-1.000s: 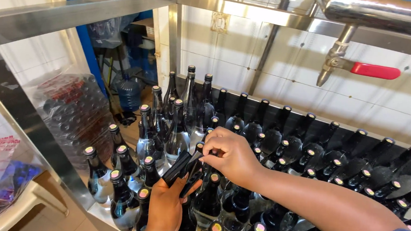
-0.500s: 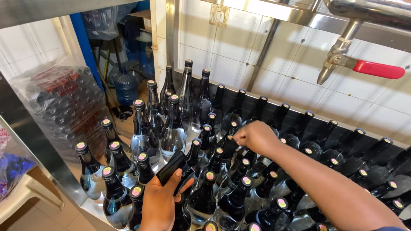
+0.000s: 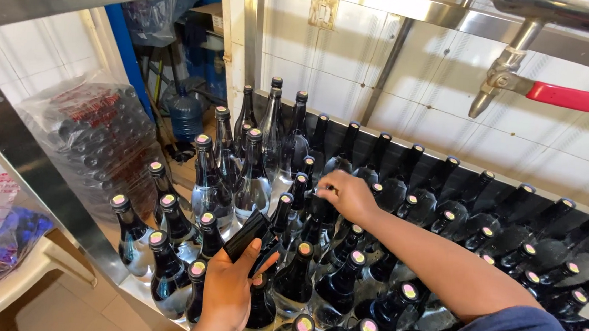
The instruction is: Manually placing black caps or heat-shrink capsules onto the necks of glass bottles stored in a metal crate.
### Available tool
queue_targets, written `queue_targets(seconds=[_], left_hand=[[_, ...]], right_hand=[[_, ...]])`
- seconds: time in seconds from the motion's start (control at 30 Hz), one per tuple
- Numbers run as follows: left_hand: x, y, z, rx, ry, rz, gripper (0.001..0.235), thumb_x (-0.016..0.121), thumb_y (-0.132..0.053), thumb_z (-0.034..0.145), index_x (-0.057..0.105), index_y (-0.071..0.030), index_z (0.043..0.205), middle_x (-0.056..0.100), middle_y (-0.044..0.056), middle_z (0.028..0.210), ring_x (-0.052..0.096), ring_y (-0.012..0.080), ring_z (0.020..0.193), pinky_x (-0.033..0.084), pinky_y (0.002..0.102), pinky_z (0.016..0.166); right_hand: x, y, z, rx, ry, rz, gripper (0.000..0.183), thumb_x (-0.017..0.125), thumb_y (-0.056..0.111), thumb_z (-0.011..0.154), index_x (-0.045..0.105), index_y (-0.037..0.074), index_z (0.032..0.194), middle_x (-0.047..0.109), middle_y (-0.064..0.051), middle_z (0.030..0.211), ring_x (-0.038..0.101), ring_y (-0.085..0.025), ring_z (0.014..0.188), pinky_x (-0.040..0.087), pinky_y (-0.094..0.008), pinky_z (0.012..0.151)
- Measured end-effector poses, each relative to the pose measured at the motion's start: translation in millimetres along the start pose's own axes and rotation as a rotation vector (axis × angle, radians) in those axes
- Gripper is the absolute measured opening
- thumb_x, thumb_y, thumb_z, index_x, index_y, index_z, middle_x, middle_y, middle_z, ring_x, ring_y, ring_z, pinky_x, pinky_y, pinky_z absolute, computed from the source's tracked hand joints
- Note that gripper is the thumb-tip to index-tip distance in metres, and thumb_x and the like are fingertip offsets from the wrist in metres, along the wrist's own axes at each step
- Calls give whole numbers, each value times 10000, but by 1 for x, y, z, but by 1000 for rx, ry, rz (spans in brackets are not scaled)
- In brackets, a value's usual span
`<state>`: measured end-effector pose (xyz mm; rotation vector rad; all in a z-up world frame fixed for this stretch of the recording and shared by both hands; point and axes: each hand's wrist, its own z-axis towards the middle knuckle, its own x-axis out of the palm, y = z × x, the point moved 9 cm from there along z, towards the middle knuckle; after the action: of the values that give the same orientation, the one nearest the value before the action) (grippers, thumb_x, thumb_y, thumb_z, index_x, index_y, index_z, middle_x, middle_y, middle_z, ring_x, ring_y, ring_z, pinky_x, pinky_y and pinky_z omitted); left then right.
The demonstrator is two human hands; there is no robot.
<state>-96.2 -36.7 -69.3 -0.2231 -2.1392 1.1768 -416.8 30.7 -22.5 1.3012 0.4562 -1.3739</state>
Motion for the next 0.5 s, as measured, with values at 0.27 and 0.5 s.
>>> queue_targets(seconds=[0.27, 0.5], left_hand=[[-1, -4, -4, 13, 6, -44, 226, 703, -135, 1074, 706, 11, 1247, 669, 165, 1142, 843, 572, 1212, 422, 396, 565], [-6, -3, -2, 1, -2, -38, 270, 697, -146, 1083, 742, -13, 1313, 716, 140, 1187, 847, 548, 1211, 360, 402, 585]], right_hand=[[66, 9, 1, -382, 539, -179, 351, 886, 140, 923, 814, 145, 1266, 724, -124, 1406, 678, -362, 1261, 530, -550, 1114], [111, -19, -3, -156, 530, -237, 446, 974, 259, 882, 743, 117, 1236, 729, -151, 1167, 720, -360, 956, 574, -526, 820]])
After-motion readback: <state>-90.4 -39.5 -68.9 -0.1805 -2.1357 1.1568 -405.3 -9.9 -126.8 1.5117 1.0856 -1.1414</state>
